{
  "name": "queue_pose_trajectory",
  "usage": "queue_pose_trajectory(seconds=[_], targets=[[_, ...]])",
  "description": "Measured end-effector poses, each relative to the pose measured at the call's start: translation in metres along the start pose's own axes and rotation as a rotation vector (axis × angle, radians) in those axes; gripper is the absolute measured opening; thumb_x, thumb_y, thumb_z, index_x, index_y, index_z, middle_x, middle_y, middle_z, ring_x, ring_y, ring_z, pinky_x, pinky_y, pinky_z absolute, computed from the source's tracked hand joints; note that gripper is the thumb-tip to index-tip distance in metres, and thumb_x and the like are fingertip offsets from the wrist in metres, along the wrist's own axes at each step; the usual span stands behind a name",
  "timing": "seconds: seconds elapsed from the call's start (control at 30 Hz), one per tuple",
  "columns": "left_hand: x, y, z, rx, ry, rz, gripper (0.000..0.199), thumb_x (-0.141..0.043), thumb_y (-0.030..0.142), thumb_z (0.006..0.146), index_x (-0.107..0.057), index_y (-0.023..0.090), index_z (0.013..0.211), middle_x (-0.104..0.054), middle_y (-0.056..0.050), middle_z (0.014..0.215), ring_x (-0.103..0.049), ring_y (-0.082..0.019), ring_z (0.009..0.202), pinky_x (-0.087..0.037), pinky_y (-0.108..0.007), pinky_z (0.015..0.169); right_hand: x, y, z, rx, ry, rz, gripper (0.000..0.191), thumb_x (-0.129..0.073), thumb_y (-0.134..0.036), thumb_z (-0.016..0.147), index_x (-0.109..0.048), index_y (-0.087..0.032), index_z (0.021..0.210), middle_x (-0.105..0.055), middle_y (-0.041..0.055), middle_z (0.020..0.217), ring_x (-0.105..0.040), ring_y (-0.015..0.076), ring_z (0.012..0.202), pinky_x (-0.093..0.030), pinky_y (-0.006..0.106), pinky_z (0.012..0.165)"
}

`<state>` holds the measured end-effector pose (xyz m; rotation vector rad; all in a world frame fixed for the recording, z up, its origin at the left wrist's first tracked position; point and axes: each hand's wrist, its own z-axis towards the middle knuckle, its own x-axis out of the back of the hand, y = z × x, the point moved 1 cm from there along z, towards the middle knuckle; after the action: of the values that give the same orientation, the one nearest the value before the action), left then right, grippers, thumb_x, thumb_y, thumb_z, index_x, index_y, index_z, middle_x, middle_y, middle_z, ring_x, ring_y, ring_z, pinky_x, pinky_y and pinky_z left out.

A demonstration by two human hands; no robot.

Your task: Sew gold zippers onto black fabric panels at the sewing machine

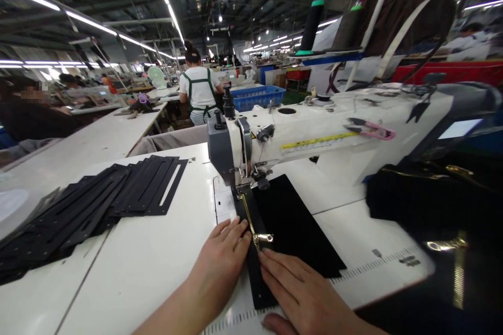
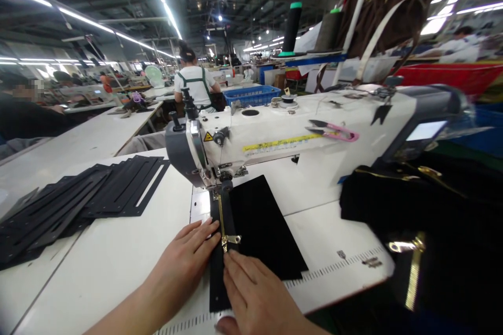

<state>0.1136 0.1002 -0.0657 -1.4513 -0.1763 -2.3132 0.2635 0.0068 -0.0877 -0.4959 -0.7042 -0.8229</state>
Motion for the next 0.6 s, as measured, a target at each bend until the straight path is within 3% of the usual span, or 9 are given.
queue_pose_trajectory(seconds=[0.2,0.6], targets=[[-0.003,0.0,0.001,0.001,0.008,0.029,0.023,-0.038,0.01,0.087,-0.058,0.012,0.098,-0.063,-0.01,0.106,-0.057,-0.022,0.101,-0.048,-0.038,0.088,-0.008,0.0,0.0,0.042,0.157,-0.083,0.035,-0.039,-0.026,0.09,-0.068,-0.008,0.084,-0.068,0.011,0.093,-0.061,0.021,0.09,-0.053,0.028,0.078],[-0.008,-0.018,0.011,-0.017,-0.022,-0.031,0.024,-0.036,0.009,0.087,-0.058,0.01,0.096,-0.062,-0.013,0.105,-0.057,-0.022,0.101,-0.047,-0.041,0.089,-0.016,0.013,0.01,0.032,0.107,-0.132,0.033,-0.041,-0.024,0.09,-0.069,-0.008,0.084,-0.067,0.0103,0.097,-0.06,0.02,0.095,-0.05,0.024,0.084]])
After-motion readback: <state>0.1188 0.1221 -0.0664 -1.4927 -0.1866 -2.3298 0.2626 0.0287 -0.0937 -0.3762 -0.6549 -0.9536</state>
